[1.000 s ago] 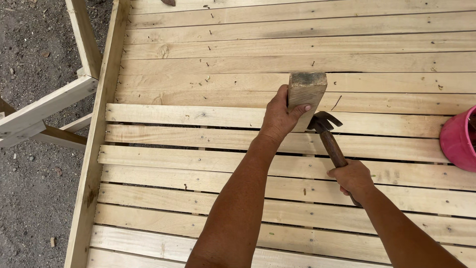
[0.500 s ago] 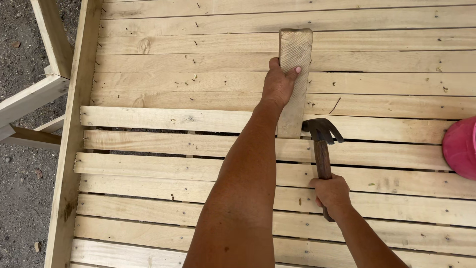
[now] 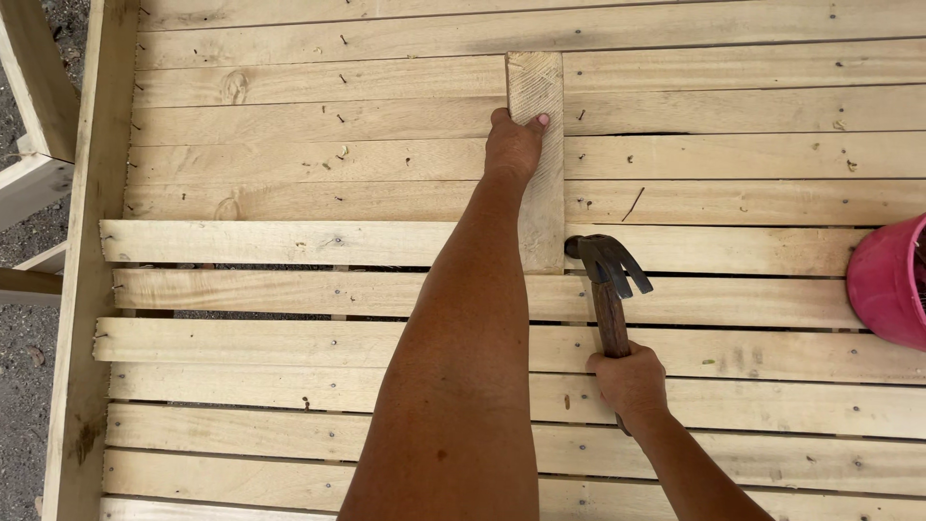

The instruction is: The person uses a claw hammer and a small wood block to hammer nails down through the slats of a wooden pallet frame, pries and lifts a loosened slat, and places pulled nails into a pink bucket.

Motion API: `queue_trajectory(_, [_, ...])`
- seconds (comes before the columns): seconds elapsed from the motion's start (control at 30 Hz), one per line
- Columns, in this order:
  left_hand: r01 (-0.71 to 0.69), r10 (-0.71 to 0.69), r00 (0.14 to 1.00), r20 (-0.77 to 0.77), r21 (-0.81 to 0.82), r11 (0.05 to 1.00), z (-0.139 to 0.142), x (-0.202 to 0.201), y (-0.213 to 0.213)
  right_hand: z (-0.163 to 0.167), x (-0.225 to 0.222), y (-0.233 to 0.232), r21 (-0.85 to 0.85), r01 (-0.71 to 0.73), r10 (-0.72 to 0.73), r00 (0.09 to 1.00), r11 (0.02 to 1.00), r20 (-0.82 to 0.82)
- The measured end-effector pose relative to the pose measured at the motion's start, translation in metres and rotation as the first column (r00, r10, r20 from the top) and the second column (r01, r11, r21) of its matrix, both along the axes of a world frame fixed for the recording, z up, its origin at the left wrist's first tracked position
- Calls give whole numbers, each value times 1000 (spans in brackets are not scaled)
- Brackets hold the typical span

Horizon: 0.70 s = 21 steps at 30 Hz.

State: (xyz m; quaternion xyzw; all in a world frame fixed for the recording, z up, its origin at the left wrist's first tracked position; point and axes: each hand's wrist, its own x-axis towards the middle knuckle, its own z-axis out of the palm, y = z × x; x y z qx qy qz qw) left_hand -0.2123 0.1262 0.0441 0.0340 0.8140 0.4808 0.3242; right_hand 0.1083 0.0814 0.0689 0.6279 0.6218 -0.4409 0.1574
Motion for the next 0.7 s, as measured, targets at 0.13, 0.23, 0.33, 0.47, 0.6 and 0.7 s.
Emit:
queue_trajectory(0.13, [8, -10, 999, 35, 51, 999, 18, 8, -10, 1, 0, 2, -22, 16, -16, 1000, 1000, 5])
queue_trajectory(0.23, [78, -77, 997, -16, 96, 992, 45, 19, -26, 0, 1, 4, -58, 26, -27, 1000, 998, -17])
queue_trajectory(0.33, [171, -160, 984, -84, 159, 972, 72, 36, -51, -3, 4, 11, -120, 44, -51, 997, 992, -53])
queue_trajectory(0.47, [279, -252, 958, -140, 229, 933, 103, 67, -90, -9, 8, 21, -198, 57, -84, 987, 979, -134])
queue_trajectory(0.6, [409, -377, 910, -171, 226, 884, 123, 113, -138, -6, 14, 24, -230, 54, -95, 981, 972, -170])
queue_trajectory(0.7, [446, -395, 884, -248, 199, 873, 135, 142, -159, 4, 22, 21, -238, 68, -101, 987, 969, -129])
